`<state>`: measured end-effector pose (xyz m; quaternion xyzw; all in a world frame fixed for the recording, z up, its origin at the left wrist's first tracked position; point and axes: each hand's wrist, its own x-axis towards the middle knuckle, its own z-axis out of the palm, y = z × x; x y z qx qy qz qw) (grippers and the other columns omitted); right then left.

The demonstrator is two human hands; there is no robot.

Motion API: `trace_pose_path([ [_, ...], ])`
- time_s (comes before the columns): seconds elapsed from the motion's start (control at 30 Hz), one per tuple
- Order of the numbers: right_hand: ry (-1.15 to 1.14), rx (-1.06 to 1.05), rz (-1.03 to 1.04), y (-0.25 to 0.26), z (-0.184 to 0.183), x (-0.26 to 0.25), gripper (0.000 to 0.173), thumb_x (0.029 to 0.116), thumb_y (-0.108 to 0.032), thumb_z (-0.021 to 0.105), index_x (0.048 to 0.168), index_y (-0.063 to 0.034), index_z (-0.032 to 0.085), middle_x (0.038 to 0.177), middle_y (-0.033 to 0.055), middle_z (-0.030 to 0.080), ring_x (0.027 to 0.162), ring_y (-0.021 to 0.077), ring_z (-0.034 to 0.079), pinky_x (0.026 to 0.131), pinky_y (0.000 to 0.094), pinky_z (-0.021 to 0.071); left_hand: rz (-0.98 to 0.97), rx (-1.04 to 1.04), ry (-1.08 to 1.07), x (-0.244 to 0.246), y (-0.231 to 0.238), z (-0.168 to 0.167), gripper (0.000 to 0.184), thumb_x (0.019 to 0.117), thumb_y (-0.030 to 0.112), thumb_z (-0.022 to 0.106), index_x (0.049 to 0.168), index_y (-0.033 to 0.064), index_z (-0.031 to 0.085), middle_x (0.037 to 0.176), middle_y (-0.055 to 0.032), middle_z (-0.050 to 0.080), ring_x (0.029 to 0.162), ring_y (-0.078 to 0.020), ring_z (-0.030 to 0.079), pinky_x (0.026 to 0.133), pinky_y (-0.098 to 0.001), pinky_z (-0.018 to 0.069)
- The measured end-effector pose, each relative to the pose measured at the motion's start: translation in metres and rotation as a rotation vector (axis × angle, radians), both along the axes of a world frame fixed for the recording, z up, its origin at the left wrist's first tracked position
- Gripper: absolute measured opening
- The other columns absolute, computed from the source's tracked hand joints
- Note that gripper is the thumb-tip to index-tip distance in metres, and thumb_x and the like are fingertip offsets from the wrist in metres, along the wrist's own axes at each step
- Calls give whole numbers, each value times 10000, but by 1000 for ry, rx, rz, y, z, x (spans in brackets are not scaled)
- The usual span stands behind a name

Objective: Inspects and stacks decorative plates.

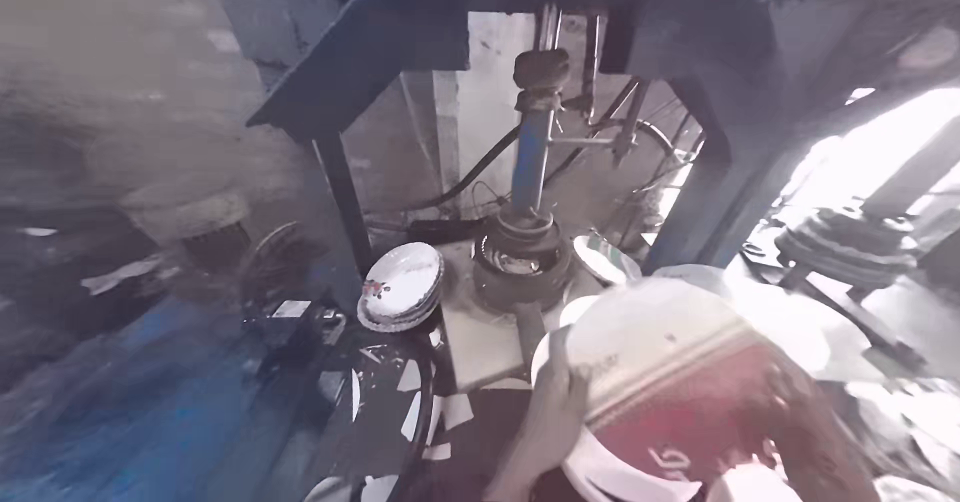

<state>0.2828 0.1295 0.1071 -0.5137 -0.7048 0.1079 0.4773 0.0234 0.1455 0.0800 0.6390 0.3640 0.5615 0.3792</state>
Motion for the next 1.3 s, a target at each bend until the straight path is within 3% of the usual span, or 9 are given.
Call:
trace_pose_path([
  [0.17, 408, -401, 262, 97, 13, -10, 338, 1014, -43, 502, 1351, -33, 528, 1072, -44, 688, 894, -14, 659, 761, 172, 571, 212, -105, -291, -19, 21, 4, 594, 1021, 128, 413, 1558, -51, 233, 1535, -219, 413, 1353, -229, 492, 1075, -380, 464],
  [0.27, 330, -470, 119, 164, 6, -43, 341, 1016, -43, 560, 1347, 36, 529, 983, 66, 638, 735, 58, 592, 620, 235, 515, 761, 197, 35, -81, 16, 7, 535, 998, 186, 449, 1431, -128, 435, 1512, -300, 423, 1426, -374, 405, 1177, -491, 329],
  [0.43, 175, -573, 123, 234, 9, -105, 364, 1025, -114, 602, 1355, 28, 546, 1157, 191, 643, 878, 188, 658, 760, 347, 570, 1507, 113, 504, -238, 26, 10, 383, 954, 159, 535, 1309, 52, 631, 1514, -299, 428, 1427, -579, 293, 1080, -756, 224],
  [0.57, 121, -575, 108, 264, 10, -133, 350, 986, -33, 617, 1330, 11, 574, 1133, 179, 640, 839, 192, 652, 729, 358, 573, 1443, -342, 584, -334, 30, 6, 400, 921, 81, 653, 1320, 65, 633, 1499, -276, 461, 1455, -552, 263, 1092, -815, 102],
  [0.7, 3, -534, 18, 264, 16, -132, 300, 1005, -96, 622, 1286, 11, 618, 1150, 205, 663, 892, 254, 683, 796, 429, 580, 1287, -595, 729, -355, 26, 1, 277, 1008, 226, 559, 1186, 102, 730, 1305, -212, 653, 1332, -438, 515, 1164, -742, 123],
  [0.87, -476, -374, -65, 215, 33, -97, 422, 1068, -234, 515, 1358, 62, 590, 1401, 309, 561, 1346, 425, 511, 1159, 512, 346, 1472, -374, 580, -326, -48, -54, 379, 1057, 184, 394, 1221, 74, 718, 1310, -199, 660, 1310, -430, 547, 1175, -703, 162],
  [1.03, -738, -428, 157, 187, -2, -36, 463, 1017, -304, 627, 1391, -32, 611, 1339, 271, 618, 1287, 466, 542, 1103, 673, 322, 1535, -267, 569, -313, -54, -55, 379, 1066, 137, 381, 1259, 5, 679, 1327, -235, 637, 1304, -447, 547, 1157, -648, 258],
  [1.2, -318, -378, 213, 173, 4, -30, 333, 986, -179, 644, 1267, -1, 655, 1272, 201, 646, 1182, 267, 613, 1049, 430, 465, 1453, -90, 558, -327, -56, -65, 358, 1042, 64, 376, 1184, 18, 701, 1201, -263, 679, 1172, -502, 607, 995, -753, 344],
  [1.3, -234, -392, 286, 149, 4, -37, 329, 1009, -201, 606, 1246, 26, 636, 1197, 184, 664, 1075, 194, 631, 970, 367, 500, 1429, -117, 560, -329, -57, -60, 349, 1017, 36, 400, 1191, -5, 701, 1217, -223, 694, 1148, -429, 650, 987, -609, 461],
])
